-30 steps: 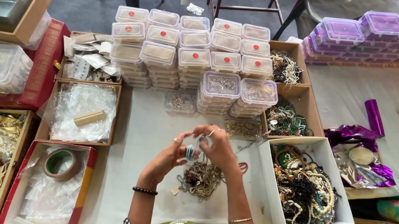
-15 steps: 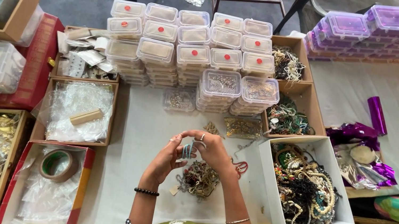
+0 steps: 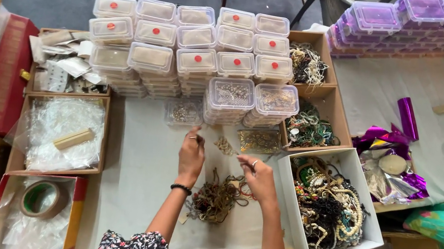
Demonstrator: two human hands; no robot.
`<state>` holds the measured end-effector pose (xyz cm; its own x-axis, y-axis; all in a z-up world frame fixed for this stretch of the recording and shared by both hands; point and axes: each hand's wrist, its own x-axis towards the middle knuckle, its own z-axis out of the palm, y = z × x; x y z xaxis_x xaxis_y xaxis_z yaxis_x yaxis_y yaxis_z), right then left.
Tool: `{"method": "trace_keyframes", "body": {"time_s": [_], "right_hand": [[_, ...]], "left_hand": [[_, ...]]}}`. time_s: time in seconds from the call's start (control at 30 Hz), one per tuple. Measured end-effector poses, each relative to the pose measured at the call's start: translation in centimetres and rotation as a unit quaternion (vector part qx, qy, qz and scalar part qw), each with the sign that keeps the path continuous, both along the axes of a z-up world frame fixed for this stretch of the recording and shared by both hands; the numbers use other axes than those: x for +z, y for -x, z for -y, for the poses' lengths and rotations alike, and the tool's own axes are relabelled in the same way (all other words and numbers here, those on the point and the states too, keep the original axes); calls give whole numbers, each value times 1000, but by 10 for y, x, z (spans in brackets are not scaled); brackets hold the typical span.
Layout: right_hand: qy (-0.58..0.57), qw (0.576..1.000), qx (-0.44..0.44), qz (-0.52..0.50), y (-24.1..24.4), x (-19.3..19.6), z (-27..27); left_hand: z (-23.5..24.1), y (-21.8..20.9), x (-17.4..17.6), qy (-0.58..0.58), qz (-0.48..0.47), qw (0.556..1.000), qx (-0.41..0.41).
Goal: The person sorts through a pile of tangled jewelry and hair accessories on a table, separating items by hand. They handle various necklaces, bracelets, and hair ties, picking them up and placing them into different piles or containers.
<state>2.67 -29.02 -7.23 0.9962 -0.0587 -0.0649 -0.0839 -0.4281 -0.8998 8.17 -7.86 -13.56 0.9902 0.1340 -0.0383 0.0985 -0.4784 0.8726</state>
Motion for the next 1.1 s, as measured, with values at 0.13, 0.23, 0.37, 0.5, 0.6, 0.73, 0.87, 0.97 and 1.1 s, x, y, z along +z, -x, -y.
{"method": "trace_keyframes", "body": {"time_s": [0.13, 0.23, 0.37, 0.5, 0.6, 0.73, 0.87, 0.97, 1.1], "right_hand": [[45, 999, 27, -14, 12, -40, -6], [76, 992, 97, -10, 20, -84, -25], [109, 984, 141, 14, 28, -106, -78], [254, 951, 178, -17, 26, -87, -115], [265, 949, 153, 81, 20, -99, -130], [274, 945, 166, 66, 7, -153, -147], [135, 984, 103, -48, -5, -147, -140], [-110, 973, 143, -145, -7, -116, -119], [-214, 958, 174, -79, 6, -15, -99]], "left_hand": [[1, -18, -82, -300, 138, 937, -118], [2, -36, -129, -349, 123, 907, -202], [-5, -56, -101, -370, 28, 892, -259], [-9, -62, -66, -350, -71, 886, -296], [-24, -52, -72, -306, -19, 920, -246], [-47, -16, -56, -181, 54, 980, -57], [-75, 32, -66, -88, -99, 988, 83], [-78, 61, -52, 316, -320, 889, 89], [-46, 69, 44, 354, -124, 927, 10]]}}
